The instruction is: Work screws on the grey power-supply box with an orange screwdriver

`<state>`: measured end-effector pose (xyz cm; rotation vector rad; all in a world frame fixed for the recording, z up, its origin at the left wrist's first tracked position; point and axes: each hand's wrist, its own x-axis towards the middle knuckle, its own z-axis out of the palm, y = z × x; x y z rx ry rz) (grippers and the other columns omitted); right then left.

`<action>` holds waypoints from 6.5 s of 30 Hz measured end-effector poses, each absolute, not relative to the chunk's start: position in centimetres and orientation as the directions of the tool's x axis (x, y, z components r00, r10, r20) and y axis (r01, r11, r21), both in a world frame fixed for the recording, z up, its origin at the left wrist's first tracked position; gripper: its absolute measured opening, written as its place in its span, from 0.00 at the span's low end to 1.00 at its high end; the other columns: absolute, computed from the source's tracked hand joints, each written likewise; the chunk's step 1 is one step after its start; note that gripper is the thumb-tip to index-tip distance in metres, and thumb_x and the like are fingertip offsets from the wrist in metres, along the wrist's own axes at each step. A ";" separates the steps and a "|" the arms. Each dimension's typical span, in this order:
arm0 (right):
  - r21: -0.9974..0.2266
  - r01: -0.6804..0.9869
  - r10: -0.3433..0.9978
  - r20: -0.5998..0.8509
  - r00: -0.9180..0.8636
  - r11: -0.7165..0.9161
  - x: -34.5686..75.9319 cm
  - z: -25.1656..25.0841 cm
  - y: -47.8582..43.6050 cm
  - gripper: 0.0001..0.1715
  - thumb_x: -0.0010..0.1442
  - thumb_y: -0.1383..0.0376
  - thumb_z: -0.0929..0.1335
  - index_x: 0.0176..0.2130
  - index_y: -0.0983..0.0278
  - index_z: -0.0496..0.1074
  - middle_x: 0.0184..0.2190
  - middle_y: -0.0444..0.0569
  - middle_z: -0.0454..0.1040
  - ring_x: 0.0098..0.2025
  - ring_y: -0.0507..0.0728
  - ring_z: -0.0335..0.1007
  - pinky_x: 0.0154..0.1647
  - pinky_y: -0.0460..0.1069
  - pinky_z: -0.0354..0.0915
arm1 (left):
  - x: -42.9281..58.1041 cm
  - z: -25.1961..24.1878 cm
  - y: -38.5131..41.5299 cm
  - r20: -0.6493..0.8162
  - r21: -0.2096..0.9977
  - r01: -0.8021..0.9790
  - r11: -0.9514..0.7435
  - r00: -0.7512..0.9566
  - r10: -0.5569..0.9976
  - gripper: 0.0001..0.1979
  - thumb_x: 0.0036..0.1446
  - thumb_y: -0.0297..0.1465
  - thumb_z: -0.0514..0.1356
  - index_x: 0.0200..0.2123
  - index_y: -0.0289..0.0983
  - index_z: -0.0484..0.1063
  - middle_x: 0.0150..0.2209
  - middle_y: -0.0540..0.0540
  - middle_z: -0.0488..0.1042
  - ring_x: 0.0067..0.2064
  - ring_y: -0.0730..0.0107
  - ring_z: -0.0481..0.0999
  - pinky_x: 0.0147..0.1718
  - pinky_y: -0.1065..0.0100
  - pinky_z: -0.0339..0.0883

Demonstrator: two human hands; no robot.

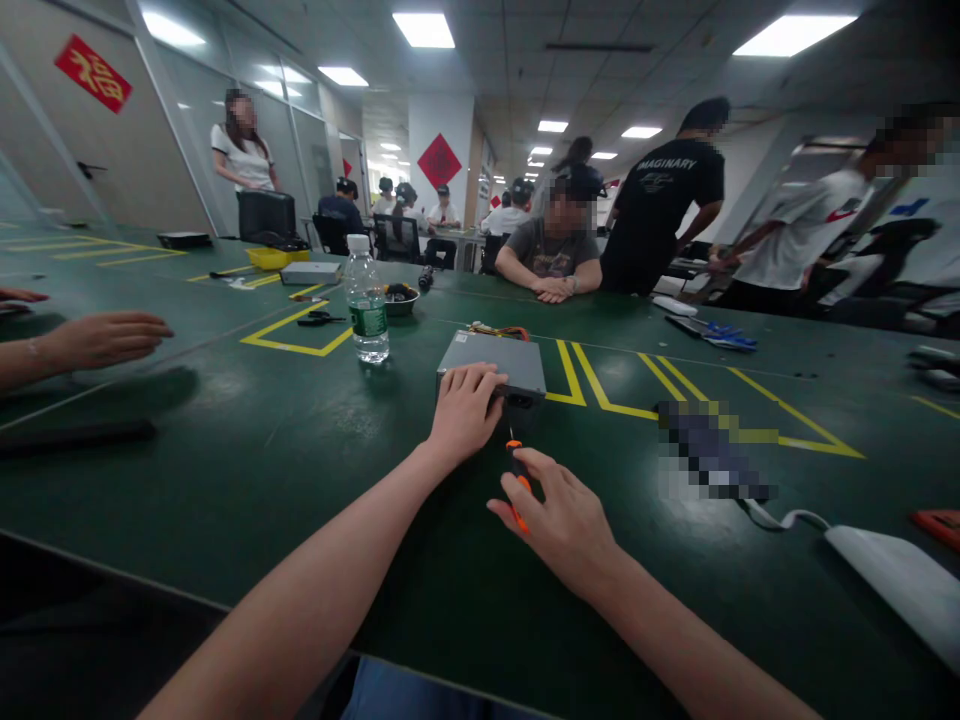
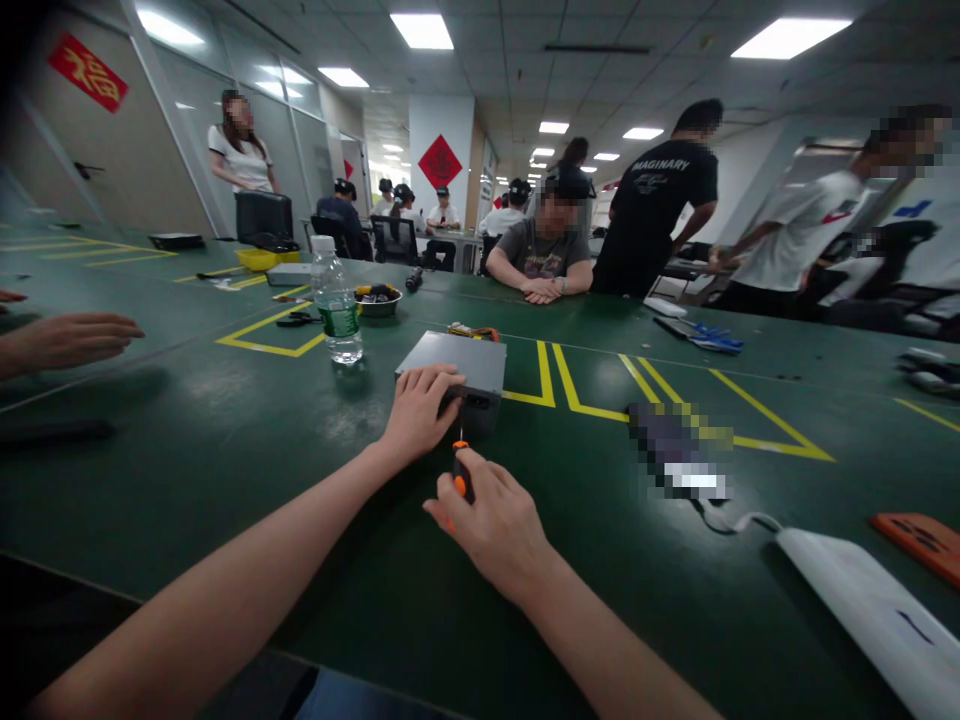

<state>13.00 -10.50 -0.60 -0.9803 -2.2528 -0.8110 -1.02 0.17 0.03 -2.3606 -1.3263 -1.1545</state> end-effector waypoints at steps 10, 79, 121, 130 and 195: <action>0.231 0.815 0.371 0.802 -0.469 0.532 14.3 1.0 -9.9 0.04 0.55 0.69 0.66 0.34 0.66 0.66 0.32 0.51 0.73 0.31 0.53 0.69 0.33 0.48 0.67 | -1.0 0.0 0.2 0.707 0.184 0.794 -0.580 0.303 0.639 0.13 0.56 0.30 0.53 0.45 0.41 0.64 0.50 0.47 0.66 0.53 0.63 0.60 0.53 0.59 0.51; 0.141 0.876 0.494 0.779 -0.386 0.462 16.6 1.9 -11.3 0.05 0.54 0.67 0.65 0.27 0.65 0.66 0.20 0.43 0.67 0.21 0.49 0.59 0.26 0.46 0.54 | -1.1 -0.2 0.4 0.708 0.182 0.795 -0.579 0.303 0.638 0.12 0.56 0.30 0.52 0.45 0.43 0.64 0.50 0.47 0.66 0.53 0.62 0.61 0.53 0.58 0.52; -0.147 0.758 0.733 0.423 -0.533 0.636 15.1 3.0 -12.9 0.18 0.61 0.61 0.59 0.50 0.64 0.61 0.51 0.56 0.62 0.46 0.57 0.65 0.42 0.53 0.65 | -1.1 -0.2 0.5 0.716 0.188 0.780 -0.597 0.307 0.627 0.13 0.56 0.30 0.53 0.46 0.43 0.65 0.50 0.48 0.67 0.54 0.62 0.60 0.53 0.58 0.52; -0.154 0.710 0.667 0.520 -0.533 0.688 16.2 2.8 -12.1 0.22 0.54 0.54 0.67 0.47 0.60 0.65 0.49 0.53 0.67 0.47 0.58 0.65 0.42 0.54 0.64 | -1.0 -0.2 0.4 0.713 0.192 0.789 -0.584 0.297 0.635 0.12 0.56 0.29 0.53 0.45 0.43 0.65 0.50 0.48 0.67 0.53 0.62 0.61 0.52 0.58 0.53; 0.473 0.843 0.581 0.621 -0.526 0.257 13.7 1.3 -13.1 0.17 0.55 0.79 0.56 0.35 0.68 0.70 0.36 0.56 0.71 0.28 0.52 0.68 0.27 0.45 0.64 | -1.3 -0.1 0.3 0.729 0.195 0.775 -0.601 0.296 0.617 0.12 0.56 0.30 0.53 0.45 0.43 0.64 0.50 0.48 0.67 0.54 0.63 0.60 0.53 0.58 0.53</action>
